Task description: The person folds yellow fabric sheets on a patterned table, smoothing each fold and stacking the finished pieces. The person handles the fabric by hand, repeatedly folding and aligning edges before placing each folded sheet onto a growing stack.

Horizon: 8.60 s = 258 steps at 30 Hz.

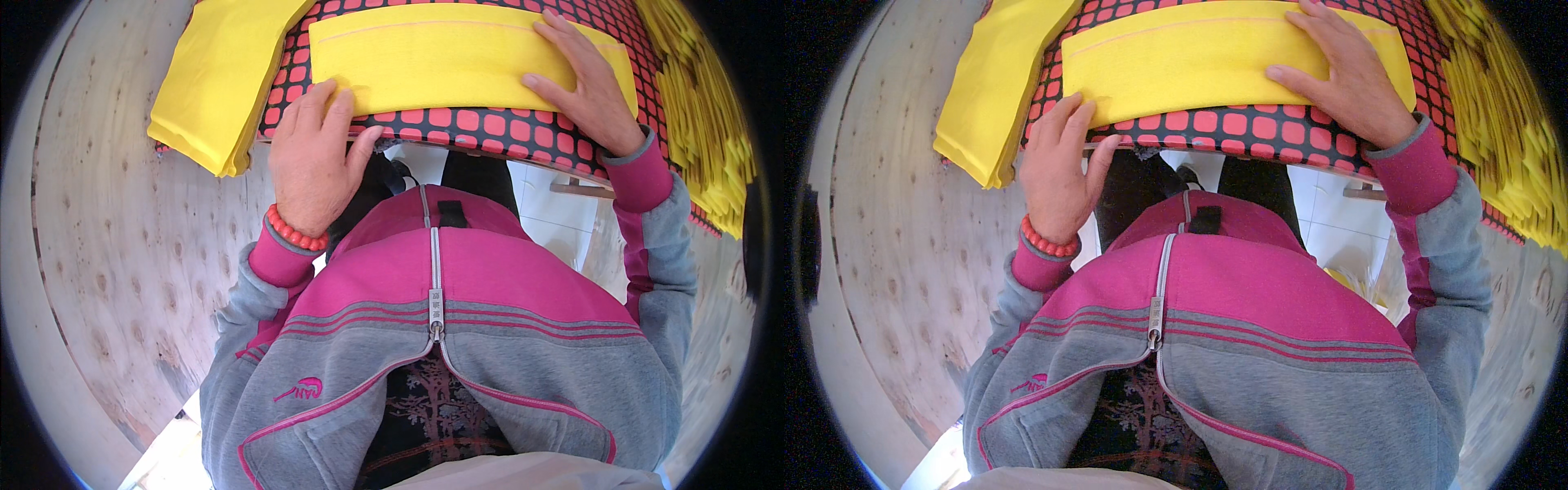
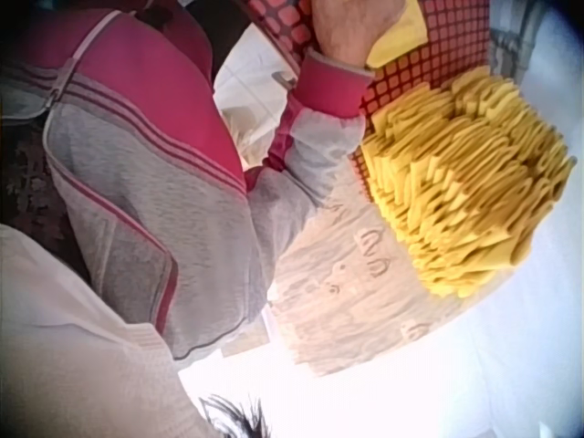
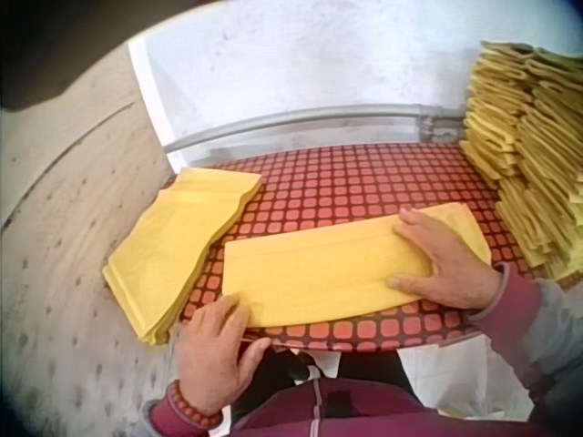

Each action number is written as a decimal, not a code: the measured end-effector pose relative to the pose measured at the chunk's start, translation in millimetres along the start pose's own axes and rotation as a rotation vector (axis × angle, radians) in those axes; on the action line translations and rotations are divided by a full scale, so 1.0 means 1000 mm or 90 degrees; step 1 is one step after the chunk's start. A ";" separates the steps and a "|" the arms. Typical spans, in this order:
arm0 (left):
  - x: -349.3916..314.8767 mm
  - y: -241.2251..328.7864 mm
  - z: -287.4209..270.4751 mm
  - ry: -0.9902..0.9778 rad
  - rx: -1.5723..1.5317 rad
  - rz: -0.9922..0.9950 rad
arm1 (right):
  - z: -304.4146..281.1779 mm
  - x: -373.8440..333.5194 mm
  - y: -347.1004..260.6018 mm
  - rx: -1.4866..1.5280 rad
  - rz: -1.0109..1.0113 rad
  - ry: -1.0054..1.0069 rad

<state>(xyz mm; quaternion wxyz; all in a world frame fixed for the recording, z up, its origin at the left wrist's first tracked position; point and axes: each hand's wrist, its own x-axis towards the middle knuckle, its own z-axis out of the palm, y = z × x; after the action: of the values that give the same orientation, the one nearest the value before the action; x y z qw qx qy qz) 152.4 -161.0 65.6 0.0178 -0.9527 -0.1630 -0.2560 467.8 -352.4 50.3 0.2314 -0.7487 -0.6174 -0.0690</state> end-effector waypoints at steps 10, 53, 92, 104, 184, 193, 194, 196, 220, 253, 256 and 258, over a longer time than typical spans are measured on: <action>0.071 0.094 0.060 0.048 -0.194 0.118 | 0.011 0.002 0.009 0.019 -0.017 0.030; 0.058 -0.026 0.063 -0.104 0.042 -0.027 | 0.010 -0.039 0.082 -0.284 0.189 0.161; 0.066 0.007 0.071 -0.074 -0.041 0.068 | 0.039 0.023 0.008 -0.085 -0.043 0.100; -0.042 0.006 -0.008 -0.020 -0.730 -0.104 | -0.029 -0.007 0.054 -0.087 0.093 0.045; 0.047 -0.047 0.015 -0.063 -0.147 0.038 | -0.035 0.016 -0.044 0.635 0.380 -0.182; 0.054 -0.014 0.033 -0.120 -0.196 0.237 | 0.043 0.112 -0.043 0.133 -0.204 0.156; 0.053 -0.015 0.034 -0.160 -0.193 0.248 | 0.054 0.119 -0.044 0.116 -0.238 0.144; 0.051 -0.017 0.034 -0.167 -0.202 0.258 | 0.070 0.129 -0.044 0.084 -0.306 0.116; 0.058 -0.035 0.018 -0.323 -0.237 0.227 | 0.085 0.202 0.071 -0.129 -0.248 0.037; 0.110 -0.008 0.068 -0.214 -0.162 0.348 | 0.096 0.220 0.107 -0.012 -0.127 0.016; 0.084 -0.008 0.049 -0.097 -0.105 0.425 | 0.095 0.221 0.105 0.029 -0.111 -0.003; 0.066 -0.004 0.041 -0.191 -0.181 0.375 | 0.095 0.222 0.105 0.028 -0.113 -0.008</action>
<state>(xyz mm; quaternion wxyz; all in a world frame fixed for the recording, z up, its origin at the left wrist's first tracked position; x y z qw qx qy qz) 224.9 -132.6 62.2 -0.0659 -0.9787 0.1551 -0.1173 601.2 -127.1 25.0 0.2364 -0.6862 -0.6843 -0.0709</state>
